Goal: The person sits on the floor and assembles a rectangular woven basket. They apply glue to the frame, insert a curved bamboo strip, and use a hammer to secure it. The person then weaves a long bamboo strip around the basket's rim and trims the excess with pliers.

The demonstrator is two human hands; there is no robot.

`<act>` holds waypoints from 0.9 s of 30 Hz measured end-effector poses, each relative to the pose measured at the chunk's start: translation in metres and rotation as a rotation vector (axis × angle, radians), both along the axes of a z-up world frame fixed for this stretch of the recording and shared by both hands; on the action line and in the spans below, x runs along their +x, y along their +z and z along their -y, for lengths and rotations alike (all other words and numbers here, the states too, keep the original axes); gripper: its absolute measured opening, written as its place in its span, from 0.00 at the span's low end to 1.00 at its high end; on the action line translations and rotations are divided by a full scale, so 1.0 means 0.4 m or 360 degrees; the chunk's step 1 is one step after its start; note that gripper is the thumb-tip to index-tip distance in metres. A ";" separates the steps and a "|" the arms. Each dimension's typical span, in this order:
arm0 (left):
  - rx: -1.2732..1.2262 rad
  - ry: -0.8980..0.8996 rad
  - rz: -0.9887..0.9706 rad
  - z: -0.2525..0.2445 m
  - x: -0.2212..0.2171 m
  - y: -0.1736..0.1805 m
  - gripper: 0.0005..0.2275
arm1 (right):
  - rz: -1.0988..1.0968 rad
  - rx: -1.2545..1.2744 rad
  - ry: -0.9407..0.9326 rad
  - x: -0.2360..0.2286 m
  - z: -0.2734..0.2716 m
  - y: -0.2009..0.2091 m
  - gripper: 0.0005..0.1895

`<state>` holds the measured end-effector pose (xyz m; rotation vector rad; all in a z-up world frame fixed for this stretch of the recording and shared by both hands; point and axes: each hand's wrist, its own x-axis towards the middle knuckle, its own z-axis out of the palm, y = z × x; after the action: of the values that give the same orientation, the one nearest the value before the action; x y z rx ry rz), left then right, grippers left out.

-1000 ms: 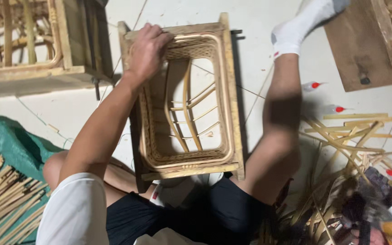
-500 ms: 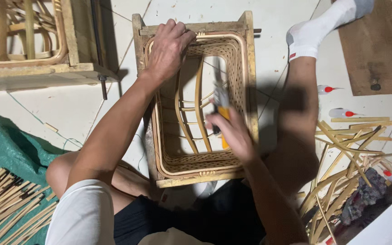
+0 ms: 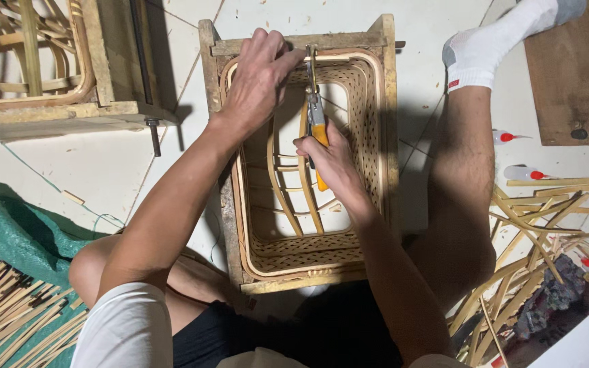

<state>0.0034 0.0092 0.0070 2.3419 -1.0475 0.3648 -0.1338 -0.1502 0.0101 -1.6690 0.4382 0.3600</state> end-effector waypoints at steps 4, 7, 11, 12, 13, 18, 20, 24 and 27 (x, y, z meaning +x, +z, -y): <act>0.0036 0.0011 -0.0012 -0.003 0.001 -0.004 0.24 | 0.0030 0.0013 0.0021 0.017 0.001 0.012 0.22; 0.0047 0.0005 0.0039 0.001 0.006 -0.013 0.24 | -0.0007 0.0016 0.0001 0.027 -0.004 0.013 0.21; 0.0098 0.0062 0.0112 0.005 0.011 -0.030 0.24 | 0.0037 0.0005 -0.0066 0.033 -0.016 -0.009 0.20; 0.0096 0.0048 0.0092 0.000 0.009 -0.034 0.23 | 0.0082 0.0040 -0.0069 0.032 -0.017 -0.019 0.17; 0.0093 0.0032 0.0071 -0.003 0.009 -0.037 0.22 | 0.0127 0.0074 -0.0075 0.029 -0.016 -0.029 0.13; 0.0091 0.0029 0.0075 0.002 0.006 -0.029 0.21 | 0.0196 0.0171 -0.0131 0.034 -0.016 -0.047 0.04; 0.0136 0.0074 0.0113 0.000 0.002 -0.021 0.22 | 0.0182 0.0203 -0.0190 0.036 -0.040 -0.028 0.03; 0.0131 0.0052 0.0102 0.002 -0.002 -0.020 0.21 | 0.0069 0.0237 -0.0230 -0.049 -0.027 0.059 0.04; 0.0258 0.0091 0.0190 0.002 0.002 -0.034 0.27 | 0.0376 -0.0264 -0.0185 -0.297 0.155 0.145 0.14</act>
<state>0.0043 0.0085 -0.0067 2.5252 -1.1040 0.4622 -0.2524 -0.2121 0.0682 -1.8124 0.3936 0.0395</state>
